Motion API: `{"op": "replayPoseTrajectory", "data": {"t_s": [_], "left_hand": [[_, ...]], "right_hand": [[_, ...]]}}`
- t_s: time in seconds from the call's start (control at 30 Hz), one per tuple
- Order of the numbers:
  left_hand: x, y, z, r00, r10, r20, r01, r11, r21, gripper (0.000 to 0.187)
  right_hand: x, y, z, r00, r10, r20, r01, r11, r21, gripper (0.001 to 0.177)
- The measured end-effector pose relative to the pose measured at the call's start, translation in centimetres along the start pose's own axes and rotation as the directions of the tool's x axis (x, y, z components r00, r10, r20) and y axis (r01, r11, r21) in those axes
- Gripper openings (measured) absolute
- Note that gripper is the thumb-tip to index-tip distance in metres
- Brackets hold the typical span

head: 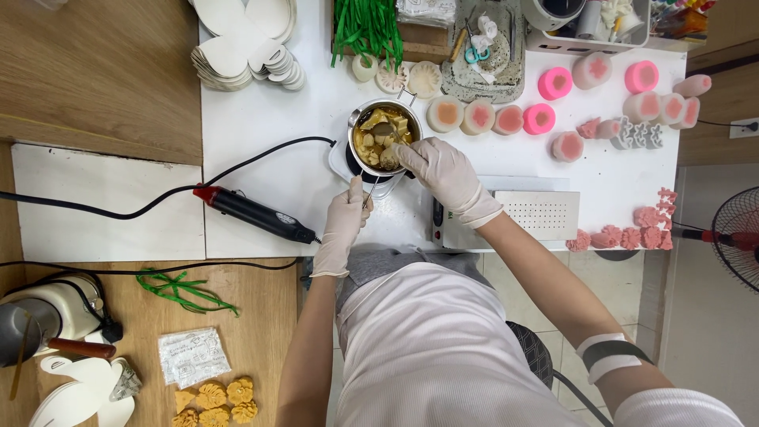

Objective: The recorder prepares and packages scented wax melts, starting by stirring melting wax in a pot and then wrapping and labeling individual wax pieces.

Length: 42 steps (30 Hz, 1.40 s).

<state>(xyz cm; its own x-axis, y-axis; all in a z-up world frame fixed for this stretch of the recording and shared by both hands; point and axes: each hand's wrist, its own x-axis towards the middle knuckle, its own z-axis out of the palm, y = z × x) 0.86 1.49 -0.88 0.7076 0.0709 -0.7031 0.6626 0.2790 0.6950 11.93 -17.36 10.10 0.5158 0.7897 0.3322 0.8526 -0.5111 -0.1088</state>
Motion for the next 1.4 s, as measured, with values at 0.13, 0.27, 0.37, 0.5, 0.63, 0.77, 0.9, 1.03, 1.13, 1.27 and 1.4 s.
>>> {"op": "replayPoseTrajectory", "data": {"t_s": [0.13, 0.27, 0.37, 0.5, 0.63, 0.77, 0.9, 1.03, 1.13, 1.27, 1.4], "left_hand": [[0.4, -0.3, 0.0, 1.0, -0.004, 0.0, 0.004, 1.0, -0.023, 0.064], [0.5, -0.7, -0.2, 1.0, 0.001, 0.001, -0.001, 1.0, -0.02, 0.064], [0.5, -0.6, -0.1, 1.0, 0.006, 0.008, -0.005, 1.0, -0.02, 0.064], [0.5, -0.6, -0.1, 1.0, 0.011, 0.004, -0.011, 1.0, -0.005, 0.065], [0.5, -0.7, -0.2, 1.0, -0.002, 0.001, 0.002, 1.0, -0.007, 0.065], [0.0, 0.0, -0.1, 1.0, -0.014, 0.005, 0.014, 1.0, 0.011, 0.065], [0.5, -0.7, -0.1, 1.0, -0.006, 0.002, 0.006, 1.0, -0.018, 0.064], [0.5, -0.5, -0.1, 1.0, -0.028, -0.009, 0.027, 0.999, -0.026, 0.064], [0.7, -0.8, -0.2, 1.0, -0.003, 0.008, 0.003, 1.0, -0.022, 0.065], [0.4, -0.4, -0.1, 1.0, -0.012, 0.012, 0.012, 1.0, -0.017, 0.065], [-0.3, 0.4, -0.1, 1.0, -0.025, 0.004, 0.025, 0.999, 0.02, 0.066]], "right_hand": [[-0.1, 0.4, 0.7, 0.993, 0.022, 0.113, -0.017, 0.999, -0.041, 0.054], [-0.5, 0.6, 1.4, 0.995, 0.058, 0.082, -0.062, 0.997, 0.042, 0.053], [-0.8, 0.8, 1.6, 0.993, 0.092, 0.073, -0.097, 0.993, 0.067, 0.048], [-0.2, 0.5, 1.2, 0.989, 0.139, 0.046, -0.145, 0.978, 0.149, 0.038], [0.2, 0.7, 0.2, 0.999, 0.036, 0.018, -0.037, 0.997, 0.061, 0.051], [-0.2, 0.9, 0.5, 0.999, 0.022, 0.048, -0.023, 0.999, 0.025, 0.051], [-0.6, 0.9, 0.9, 0.998, 0.037, 0.045, -0.04, 0.997, 0.071, 0.051], [-0.8, 1.0, 0.8, 0.993, 0.084, 0.079, -0.089, 0.994, 0.056, 0.049], [-0.7, 0.7, 0.4, 0.998, 0.058, 0.01, -0.059, 0.997, 0.055, 0.048], [-1.3, 0.5, 1.5, 0.997, 0.049, 0.059, -0.053, 0.996, 0.075, 0.037], [-1.3, 0.6, 1.5, 0.992, 0.069, 0.11, -0.078, 0.994, 0.076, 0.036]]}}
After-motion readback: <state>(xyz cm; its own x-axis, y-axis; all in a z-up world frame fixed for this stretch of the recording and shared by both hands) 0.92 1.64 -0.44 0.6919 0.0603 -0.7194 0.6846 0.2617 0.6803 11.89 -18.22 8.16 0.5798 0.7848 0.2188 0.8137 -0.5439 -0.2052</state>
